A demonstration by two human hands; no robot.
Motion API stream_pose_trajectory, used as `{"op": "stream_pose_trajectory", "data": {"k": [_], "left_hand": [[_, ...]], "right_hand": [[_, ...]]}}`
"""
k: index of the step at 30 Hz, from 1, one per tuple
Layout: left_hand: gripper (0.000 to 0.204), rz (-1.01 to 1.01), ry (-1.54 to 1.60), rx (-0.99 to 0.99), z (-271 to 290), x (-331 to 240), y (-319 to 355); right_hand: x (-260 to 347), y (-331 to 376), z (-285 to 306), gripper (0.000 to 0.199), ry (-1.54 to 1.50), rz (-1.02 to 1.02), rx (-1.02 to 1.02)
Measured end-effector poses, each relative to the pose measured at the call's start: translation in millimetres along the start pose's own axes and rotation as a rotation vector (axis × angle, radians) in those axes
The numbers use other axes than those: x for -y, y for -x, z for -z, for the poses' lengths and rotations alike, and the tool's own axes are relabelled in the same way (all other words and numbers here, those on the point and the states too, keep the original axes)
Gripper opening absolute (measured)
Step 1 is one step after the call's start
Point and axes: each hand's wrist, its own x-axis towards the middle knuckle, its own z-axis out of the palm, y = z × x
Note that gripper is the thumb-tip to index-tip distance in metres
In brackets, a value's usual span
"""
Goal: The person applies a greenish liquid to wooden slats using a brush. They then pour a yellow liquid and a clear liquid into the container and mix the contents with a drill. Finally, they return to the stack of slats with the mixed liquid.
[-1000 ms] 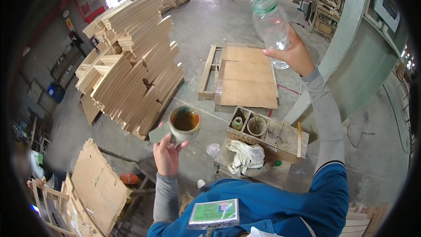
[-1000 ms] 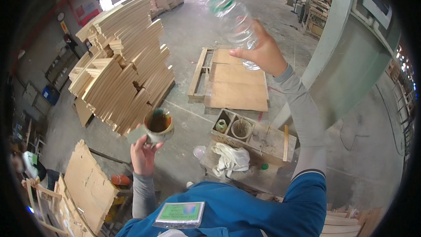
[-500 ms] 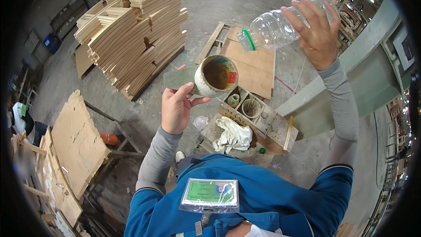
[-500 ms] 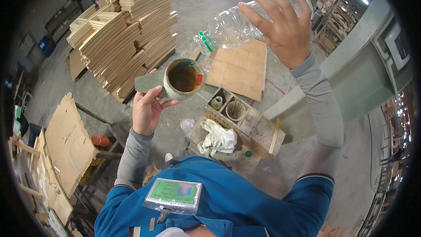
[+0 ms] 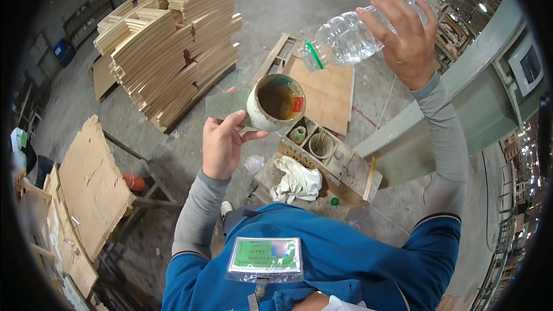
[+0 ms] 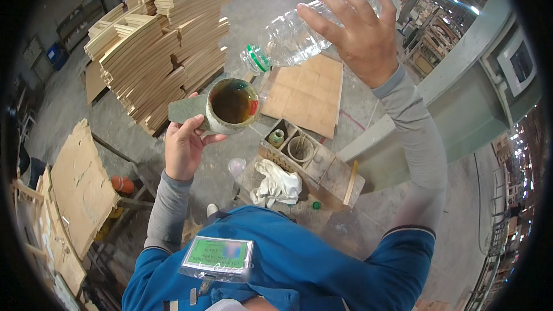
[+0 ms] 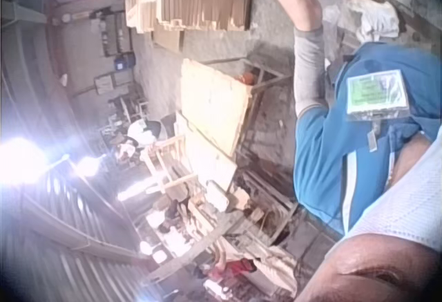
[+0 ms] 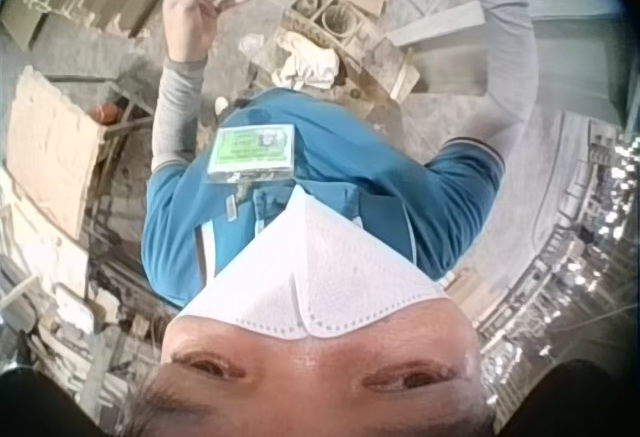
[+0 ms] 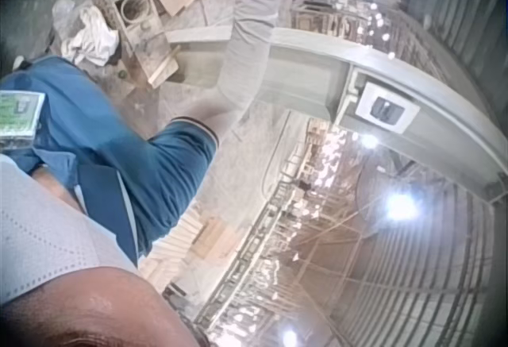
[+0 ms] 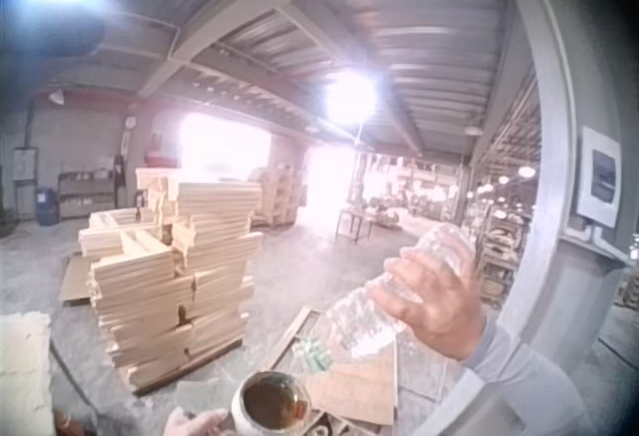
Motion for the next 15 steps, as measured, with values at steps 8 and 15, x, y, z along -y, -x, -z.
{"op": "stream_pose_trajectory", "data": {"k": [8, 15], "left_hand": [[0.053, -0.003, 0.033, 0.006, 3.3, 5.0, 1.5], [0.053, 0.014, 0.033, 0.016, 5.5, 9.7, 2.7]], "right_hand": [[0.6, -2.7, 4.5, 0.043, -0.012, 0.039, -0.002], [0.2, -6.9, 7.8, 0.048, -0.019, 0.082, -0.022]]}}
